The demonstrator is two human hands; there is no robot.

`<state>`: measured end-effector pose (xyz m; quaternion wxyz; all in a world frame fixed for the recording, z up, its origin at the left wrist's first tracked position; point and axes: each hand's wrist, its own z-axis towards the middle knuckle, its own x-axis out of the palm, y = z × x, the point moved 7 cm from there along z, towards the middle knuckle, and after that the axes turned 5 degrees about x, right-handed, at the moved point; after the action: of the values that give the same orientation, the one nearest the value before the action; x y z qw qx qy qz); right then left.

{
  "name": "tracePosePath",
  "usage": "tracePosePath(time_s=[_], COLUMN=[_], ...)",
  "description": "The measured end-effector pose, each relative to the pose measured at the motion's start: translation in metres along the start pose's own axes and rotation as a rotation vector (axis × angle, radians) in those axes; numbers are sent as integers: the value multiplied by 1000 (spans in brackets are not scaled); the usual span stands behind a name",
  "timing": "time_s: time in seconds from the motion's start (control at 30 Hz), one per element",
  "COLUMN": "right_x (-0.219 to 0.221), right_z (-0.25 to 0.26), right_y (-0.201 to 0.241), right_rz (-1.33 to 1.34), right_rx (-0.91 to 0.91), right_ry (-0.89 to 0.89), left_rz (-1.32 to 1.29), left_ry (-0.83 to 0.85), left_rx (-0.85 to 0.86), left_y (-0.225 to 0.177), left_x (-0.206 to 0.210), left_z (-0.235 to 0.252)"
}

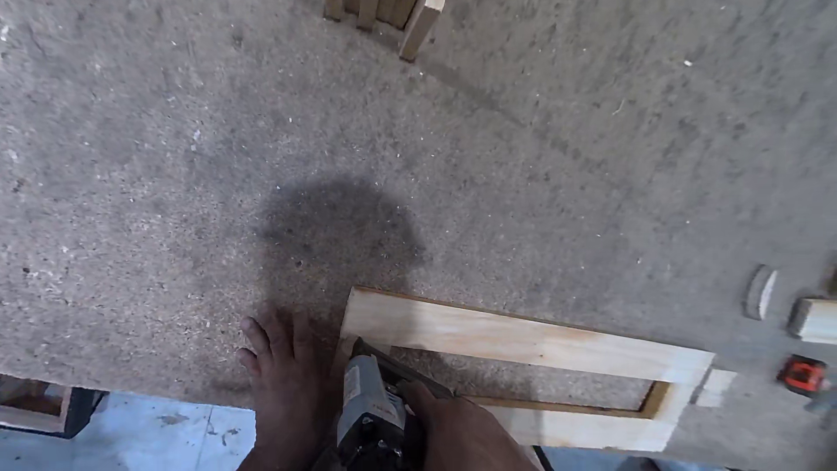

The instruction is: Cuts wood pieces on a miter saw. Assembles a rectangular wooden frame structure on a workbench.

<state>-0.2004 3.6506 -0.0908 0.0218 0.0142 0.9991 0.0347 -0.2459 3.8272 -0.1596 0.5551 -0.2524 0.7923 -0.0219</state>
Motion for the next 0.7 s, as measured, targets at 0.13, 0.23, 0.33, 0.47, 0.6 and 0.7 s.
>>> tracePosePath(time_s=[0.13, 0.23, 0.33, 0.47, 0.6, 0.7], right_x=[1, 0, 2, 2, 4, 5], right_z=[-1, -3, -3, -5, -5, -4], right_y=[-7, -12, -17, -24, -33, -36], right_rz=[14, 10, 7, 14, 11, 26], right_rx=[17, 21, 7, 20, 36, 38], right_ry=[8, -10, -22, -56, -62, -52], left_rz=[-5, -10, 1, -11, -33, -53], left_ry=[19, 40, 66, 54, 58, 51], left_rx=[-15, -24, -36, -41, -58, -60], left_y=[1, 4, 5, 8, 11, 12], left_x=[2, 5, 8, 12, 14, 14], left_z=[0, -1, -2, -3, -5, -5])
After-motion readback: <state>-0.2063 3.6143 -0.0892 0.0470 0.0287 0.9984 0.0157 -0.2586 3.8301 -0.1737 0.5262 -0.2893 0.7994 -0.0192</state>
